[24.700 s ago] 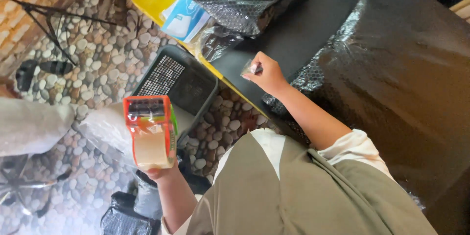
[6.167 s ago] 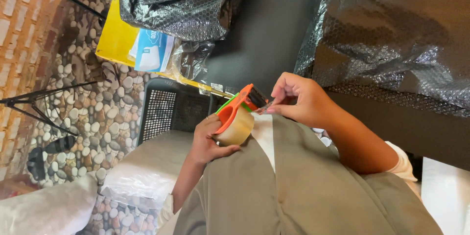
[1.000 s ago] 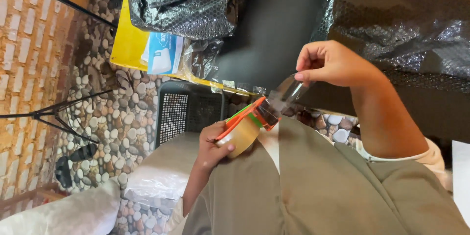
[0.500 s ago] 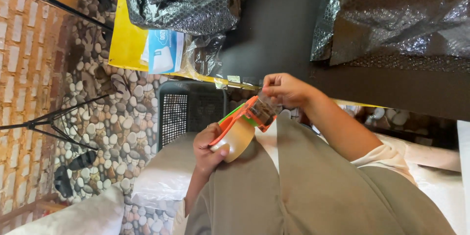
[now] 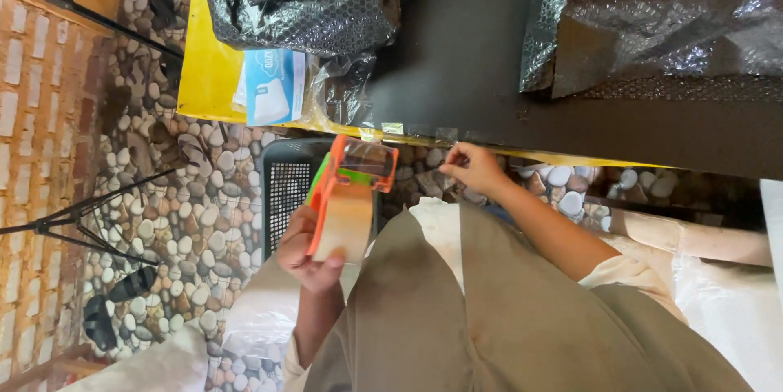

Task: The person wraps a blue tote bag in black bubble wrap on a table. They fold the bubble wrap around the bag, smooth it, and then use a tape dispenser to apply clear tape to secure the package.

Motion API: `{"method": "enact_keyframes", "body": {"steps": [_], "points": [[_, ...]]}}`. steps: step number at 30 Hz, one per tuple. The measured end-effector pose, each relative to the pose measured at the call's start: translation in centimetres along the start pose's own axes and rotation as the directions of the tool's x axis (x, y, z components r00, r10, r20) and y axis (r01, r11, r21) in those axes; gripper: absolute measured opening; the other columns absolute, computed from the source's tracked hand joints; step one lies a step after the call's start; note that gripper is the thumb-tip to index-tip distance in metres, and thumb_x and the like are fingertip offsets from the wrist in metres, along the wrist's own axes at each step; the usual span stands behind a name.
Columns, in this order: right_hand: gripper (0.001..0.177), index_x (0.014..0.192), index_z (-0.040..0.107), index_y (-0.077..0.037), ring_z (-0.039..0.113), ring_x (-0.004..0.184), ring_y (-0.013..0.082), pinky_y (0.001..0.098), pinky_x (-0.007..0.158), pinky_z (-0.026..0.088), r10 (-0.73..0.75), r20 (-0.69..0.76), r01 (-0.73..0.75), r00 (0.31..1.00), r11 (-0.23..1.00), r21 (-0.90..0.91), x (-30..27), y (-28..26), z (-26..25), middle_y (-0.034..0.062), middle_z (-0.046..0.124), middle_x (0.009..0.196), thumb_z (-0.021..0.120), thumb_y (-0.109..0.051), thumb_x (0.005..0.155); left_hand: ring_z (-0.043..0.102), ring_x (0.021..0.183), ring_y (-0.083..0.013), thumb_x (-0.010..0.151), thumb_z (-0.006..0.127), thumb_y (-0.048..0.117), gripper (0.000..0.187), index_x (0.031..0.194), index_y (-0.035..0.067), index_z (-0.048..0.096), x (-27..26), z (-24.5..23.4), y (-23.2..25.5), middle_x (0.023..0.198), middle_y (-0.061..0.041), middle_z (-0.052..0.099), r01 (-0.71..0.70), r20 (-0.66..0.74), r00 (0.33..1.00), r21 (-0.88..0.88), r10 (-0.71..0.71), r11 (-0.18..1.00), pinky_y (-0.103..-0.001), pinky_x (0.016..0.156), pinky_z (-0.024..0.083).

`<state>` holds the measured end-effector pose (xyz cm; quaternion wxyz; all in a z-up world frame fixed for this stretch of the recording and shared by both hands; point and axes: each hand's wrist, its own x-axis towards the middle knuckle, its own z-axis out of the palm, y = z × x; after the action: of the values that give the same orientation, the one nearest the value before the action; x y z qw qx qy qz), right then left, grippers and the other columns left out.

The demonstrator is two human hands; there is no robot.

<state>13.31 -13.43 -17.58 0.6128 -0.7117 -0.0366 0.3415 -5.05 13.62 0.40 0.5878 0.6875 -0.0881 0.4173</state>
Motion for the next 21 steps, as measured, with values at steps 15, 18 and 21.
{"method": "enact_keyframes", "body": {"steps": [15,18,21], "points": [[0.021,0.105,0.064,-0.022,0.071,0.085,0.0270,0.0411,0.079,0.058,-0.316,0.314,0.392,0.895,0.223,-0.893,0.5,-2.0,-10.4,0.0017,0.064,0.084,0.076,-0.022,0.088,0.040,0.054,-0.0173,0.082,0.087,0.032,0.052,0.055,0.008,0.050,-1.0,0.7,-2.1,0.059,-0.007,0.045,0.148,0.036,0.989,-0.036,-0.146,0.988,-0.028,0.050,0.038],[0.029,0.110,0.061,-0.025,0.071,0.083,0.0241,0.0387,0.080,0.057,-0.349,0.374,0.420,0.860,0.066,-0.905,2.8,1.2,-11.5,-0.0009,0.064,0.085,0.077,-0.025,0.087,0.040,0.054,-0.0181,0.083,0.087,0.031,0.052,0.056,0.008,0.049,-1.0,0.8,-2.4,0.058,-0.008,0.045,0.152,0.051,0.987,-0.023,-0.150,0.988,-0.029,0.049,0.037],[0.049,0.124,0.055,-0.029,0.073,0.080,0.0213,0.0362,0.081,0.056,-0.376,0.364,0.381,0.852,-0.032,-0.924,3.0,1.7,-11.8,-0.0026,0.067,0.089,0.079,-0.034,0.082,0.040,0.053,-0.0182,0.083,0.087,0.031,0.052,0.056,0.007,0.049,-0.9,1.2,-2.8,0.057,-0.008,0.045,0.165,0.039,0.986,-0.007,-0.164,0.986,-0.028,0.049,0.037]]}}
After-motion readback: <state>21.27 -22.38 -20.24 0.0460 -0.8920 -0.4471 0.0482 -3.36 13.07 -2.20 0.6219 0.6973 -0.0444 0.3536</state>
